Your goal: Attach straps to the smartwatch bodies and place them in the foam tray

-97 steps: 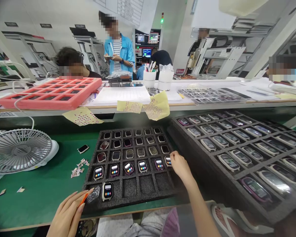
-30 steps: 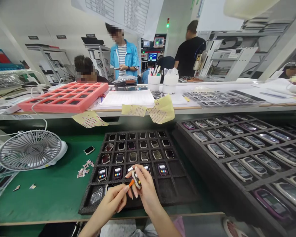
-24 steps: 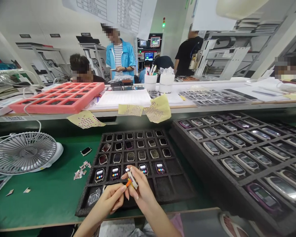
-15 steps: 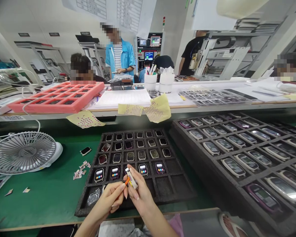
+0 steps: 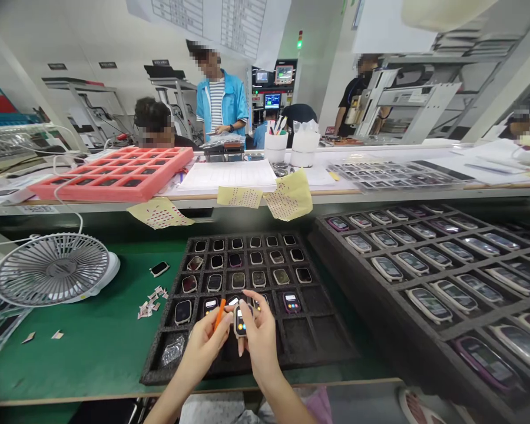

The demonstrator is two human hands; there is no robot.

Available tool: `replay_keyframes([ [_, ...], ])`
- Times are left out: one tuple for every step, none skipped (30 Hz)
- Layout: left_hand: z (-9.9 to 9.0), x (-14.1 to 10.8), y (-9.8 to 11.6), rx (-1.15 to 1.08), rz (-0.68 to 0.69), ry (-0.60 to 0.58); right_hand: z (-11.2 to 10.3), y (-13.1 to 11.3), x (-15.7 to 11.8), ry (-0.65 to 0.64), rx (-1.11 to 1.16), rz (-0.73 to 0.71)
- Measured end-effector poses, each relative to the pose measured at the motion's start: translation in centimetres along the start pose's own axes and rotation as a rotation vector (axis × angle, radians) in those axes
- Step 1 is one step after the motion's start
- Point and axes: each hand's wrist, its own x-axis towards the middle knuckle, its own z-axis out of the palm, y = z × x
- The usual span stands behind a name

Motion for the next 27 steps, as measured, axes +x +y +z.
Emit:
replay_keyframes([
  [-1.0, -0.2, 0.1, 0.036, -0.002, 0.044, -0.9, -0.6, 0.5, 0.04, -0.05, -0.058],
  [-2.5, -0.3, 0.2, 0.087, -0.002, 0.11, -2.2, -1.3, 1.3, 0.087, -0.11, -0.121],
  [-4.4, -0.4, 0.3, 0.149, -0.006, 0.208, -3.8, -2.2, 2.1, 0.126, -0.198, -0.185],
  [-6.5, -0.5, 0.3, 0.24, 0.016, 0.333, -5.6, -3.0, 3.1, 0.153, -0.324, -0.239],
  [-8.7, -0.4, 0.2, 0.354, 0.033, 0.443, -7.5, -3.8, 4.1, 0.17, -0.481, -0.275],
  [-10.9, -0.3, 0.1, 0.472, 0.028, 0.527, -9.3, -4.4, 5.0, 0.165, -0.652, -0.273],
  [-12.8, -0.1, -0.2, 0.595, -0.011, 0.565, -11.0, -4.9, 5.8, 0.167, -0.818, -0.263],
  [-14.4, 0.2, -0.6, 0.686, -0.059, 0.575, -12.4, -5.1, 6.5, 0.164, -0.951, -0.258],
  [-15.6, 0.4, -1.1, 0.751, -0.098, 0.577, -13.5, -5.2, 7.0, 0.164, -1.043, -0.261],
  [-16.5, 0.7, -1.5, 0.799, -0.128, 0.573, -14.3, -5.1, 7.3, 0.159, -1.108, -0.268],
  [-17.1, 1.0, -2.0, 0.827, -0.153, 0.571, -14.8, -4.9, 7.5, 0.153, -1.148, -0.282],
  [-17.4, 1.3, -2.3, 0.841, -0.171, 0.572, -15.2, -4.7, 7.6, 0.144, -1.167, -0.297],
  [-17.5, 1.4, -2.5, 0.846, -0.186, 0.577, -15.5, -4.5, 7.7, 0.13, -1.172, -0.304],
  [-17.4, 1.5, -2.6, 0.845, -0.198, 0.584, -15.7, -4.4, 7.9, 0.111, -1.167, -0.295],
  [-17.3, 1.5, -2.6, 0.837, -0.209, 0.586, -15.9, -4.3, 8.0, 0.088, -1.156, -0.273],
  [-17.1, 1.5, -2.5, 0.826, -0.212, 0.582, -16.1, -4.2, 8.3, 0.059, -1.143, -0.248],
  [-16.8, 1.4, -2.3, 0.815, -0.207, 0.571, -16.4, -4.3, 8.5, 0.024, -1.133, -0.231],
  [-16.6, 1.2, -2.1, 0.805, -0.194, 0.554, -16.6, -4.4, 8.8, -0.012, -1.128, -0.231],
  [-16.3, 1.0, -1.9, 0.797, -0.177, 0.536, -16.9, -4.6, 9.1, -0.051, -1.134, -0.249],
  [-16.0, 0.8, -1.6, 0.792, -0.159, 0.521, -17.0, -4.9, 9.4, -0.098, -1.153, -0.283],
  [-15.7, 0.5, -1.4, 0.788, -0.145, 0.507, -17.1, -5.1, 9.5, -0.15, -1.188, -0.329],
  [-15.4, 0.3, -1.2, 0.786, -0.135, 0.498, -17.0, -5.4, 9.5, -0.198, -1.24, -0.385],
  [-15.1, 0.1, -1.0, 0.783, -0.131, 0.491, -16.8, -5.7, 9.3, -0.227, -1.311, -0.454],
  [-14.8, -0.2, -0.8, 0.78, -0.132, 0.486, -16.6, -5.9, 9.1, -0.232, -1.396, -0.537],
  [-14.5, -0.3, -0.7, 0.776, -0.136, 0.481, -16.2, -6.0, 8.7, -0.216, -1.488, -0.626],
  [-14.3, -0.5, -0.5, 0.773, -0.141, 0.476, -15.8, -6.0, 8.3, -0.185, -1.58, -0.707],
  [-13.9, -0.6, -0.3, 0.771, -0.146, 0.472, -15.3, -5.8, 7.8, -0.153, -1.666, -0.769],
])
